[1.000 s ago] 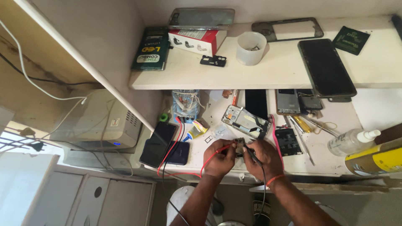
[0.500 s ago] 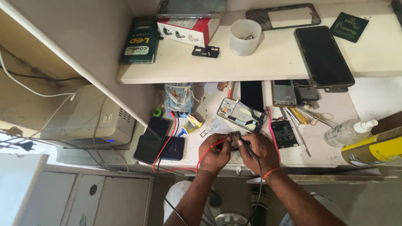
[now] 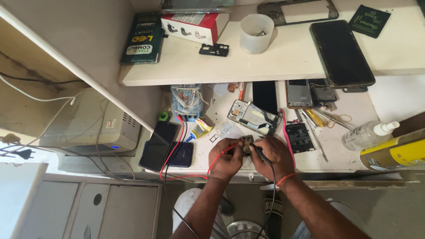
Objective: The person holds multimeter probes against a disassembled phone motherboard on the workbench, probing components and repositioning the board and probes repeatedly. They then set the probes aside, pick up the phone chassis, and use tweezers to work on the phone's internal parts.
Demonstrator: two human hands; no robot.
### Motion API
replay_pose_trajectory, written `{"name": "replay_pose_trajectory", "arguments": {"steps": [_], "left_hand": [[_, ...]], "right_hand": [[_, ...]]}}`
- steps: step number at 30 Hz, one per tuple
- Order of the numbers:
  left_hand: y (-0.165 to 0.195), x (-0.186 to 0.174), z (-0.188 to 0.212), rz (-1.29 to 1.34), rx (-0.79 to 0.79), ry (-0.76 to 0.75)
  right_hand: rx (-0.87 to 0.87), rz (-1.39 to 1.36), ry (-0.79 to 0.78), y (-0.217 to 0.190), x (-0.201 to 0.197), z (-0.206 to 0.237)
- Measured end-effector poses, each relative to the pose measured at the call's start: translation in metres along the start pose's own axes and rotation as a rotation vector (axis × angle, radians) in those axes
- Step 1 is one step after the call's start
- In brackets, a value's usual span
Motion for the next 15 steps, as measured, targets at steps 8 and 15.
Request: {"name": "replay_pose_trajectory", "arguments": {"steps": [8,15], "left_hand": [[0.0038,0.0003,-0.0032,-0.002,0.030,0.001],[0.0056,0.0010,-0.0028,-0.014,0.021,0.001]], "right_hand": [[0.003,0.034,-0.016,0.0029,0.0030,-0.0006],[-0.015,0.034,-0.008,0.0034,0.0017,-0.0001]]}}
Point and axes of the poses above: each hand's wrist, its own z-axis away from the middle knuckle, its own x-axis out of the palm, y = z × x, the point moved 10 cm from there along -z, towards the middle knuckle, and after that the axes turned 5 degrees about y, right-handed, at the moved point
